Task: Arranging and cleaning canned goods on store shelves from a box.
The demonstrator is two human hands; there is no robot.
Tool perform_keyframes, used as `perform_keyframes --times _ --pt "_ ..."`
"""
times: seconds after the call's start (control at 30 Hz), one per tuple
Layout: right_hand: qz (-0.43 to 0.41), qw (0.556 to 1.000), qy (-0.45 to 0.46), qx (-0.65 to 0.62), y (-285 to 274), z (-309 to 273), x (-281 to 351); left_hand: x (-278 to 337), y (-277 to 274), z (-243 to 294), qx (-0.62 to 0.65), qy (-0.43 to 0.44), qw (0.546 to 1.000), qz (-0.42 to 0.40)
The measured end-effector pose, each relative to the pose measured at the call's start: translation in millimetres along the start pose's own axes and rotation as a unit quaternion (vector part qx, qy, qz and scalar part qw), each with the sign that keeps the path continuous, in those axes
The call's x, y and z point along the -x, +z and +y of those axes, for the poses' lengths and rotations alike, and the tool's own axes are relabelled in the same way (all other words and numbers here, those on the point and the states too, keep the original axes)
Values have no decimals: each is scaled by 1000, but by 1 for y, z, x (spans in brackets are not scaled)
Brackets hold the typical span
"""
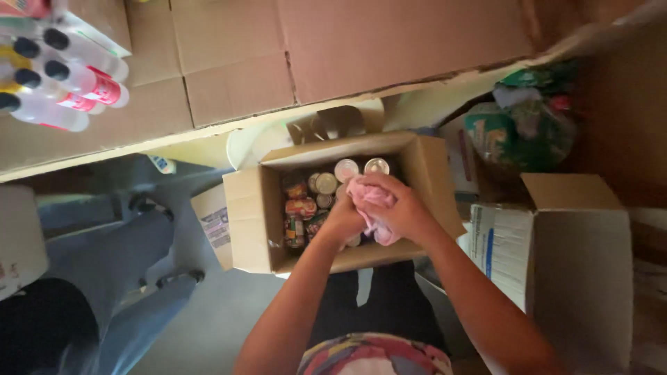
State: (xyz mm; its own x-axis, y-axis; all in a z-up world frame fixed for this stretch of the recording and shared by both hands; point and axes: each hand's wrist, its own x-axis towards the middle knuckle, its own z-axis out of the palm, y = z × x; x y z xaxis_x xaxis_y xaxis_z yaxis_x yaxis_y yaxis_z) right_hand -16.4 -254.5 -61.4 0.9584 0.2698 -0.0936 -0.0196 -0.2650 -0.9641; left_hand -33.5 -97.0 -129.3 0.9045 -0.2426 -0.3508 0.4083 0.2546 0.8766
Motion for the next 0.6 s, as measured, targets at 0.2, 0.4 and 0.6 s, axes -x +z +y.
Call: perform_keyframes --times 0.2,0.4,0.6 --pt "18 990 14 -138 0 -36 18 48 12 73 -154 197 968 8" --pt "30 990 -14 -138 -28 6 6 70 5 104 11 125 992 8" --pt "-76 985 7 156 -42 -5 13 94 23 140 162 124 977 62"
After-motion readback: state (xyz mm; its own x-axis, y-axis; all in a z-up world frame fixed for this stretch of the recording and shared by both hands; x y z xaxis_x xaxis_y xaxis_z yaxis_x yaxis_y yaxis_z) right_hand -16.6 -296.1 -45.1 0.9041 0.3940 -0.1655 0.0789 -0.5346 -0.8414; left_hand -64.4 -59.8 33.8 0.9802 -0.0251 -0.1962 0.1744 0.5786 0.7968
